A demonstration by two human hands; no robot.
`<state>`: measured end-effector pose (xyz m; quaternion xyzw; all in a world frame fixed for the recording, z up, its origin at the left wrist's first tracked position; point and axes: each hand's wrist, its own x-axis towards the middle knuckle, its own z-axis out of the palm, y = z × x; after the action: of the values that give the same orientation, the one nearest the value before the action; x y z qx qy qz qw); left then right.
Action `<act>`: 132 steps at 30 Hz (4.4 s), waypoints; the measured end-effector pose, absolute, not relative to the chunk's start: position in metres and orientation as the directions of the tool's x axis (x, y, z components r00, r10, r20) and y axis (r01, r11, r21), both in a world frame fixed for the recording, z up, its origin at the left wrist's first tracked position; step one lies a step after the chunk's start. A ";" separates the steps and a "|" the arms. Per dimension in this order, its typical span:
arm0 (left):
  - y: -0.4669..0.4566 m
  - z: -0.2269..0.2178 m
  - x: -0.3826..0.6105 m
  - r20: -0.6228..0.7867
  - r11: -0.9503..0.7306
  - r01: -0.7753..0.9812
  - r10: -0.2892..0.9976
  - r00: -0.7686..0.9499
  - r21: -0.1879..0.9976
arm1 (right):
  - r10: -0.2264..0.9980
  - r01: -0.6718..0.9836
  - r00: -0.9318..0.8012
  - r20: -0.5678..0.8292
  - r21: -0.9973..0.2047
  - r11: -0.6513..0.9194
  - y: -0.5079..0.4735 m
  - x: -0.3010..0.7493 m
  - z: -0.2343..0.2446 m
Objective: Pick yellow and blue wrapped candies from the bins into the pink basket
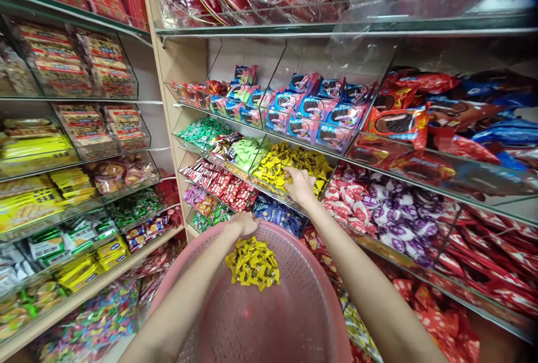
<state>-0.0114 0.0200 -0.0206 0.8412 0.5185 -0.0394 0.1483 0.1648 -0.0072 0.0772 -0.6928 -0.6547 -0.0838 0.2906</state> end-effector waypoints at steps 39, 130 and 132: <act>0.016 -0.024 -0.019 -0.204 -0.450 0.873 0.851 0.483 0.188 | 0.963 0.995 -0.037 0.265 -0.082 0.061 -0.117 0.122 -0.070; 0.054 -0.045 -0.041 -0.151 -0.577 0.793 0.781 0.606 0.195 | 0.584 0.785 0.562 0.585 -0.600 -0.155 -0.034 0.139 0.080; 0.055 -0.045 -0.040 -0.154 -0.574 0.795 0.783 0.603 0.194 | 0.528 0.790 0.529 0.665 -0.613 -0.021 -0.041 0.133 0.080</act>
<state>-0.0404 0.0550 -0.0452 0.8868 0.4450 -0.0254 0.1221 0.1335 -0.0411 0.0804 -0.7031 -0.4686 -0.1262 0.5197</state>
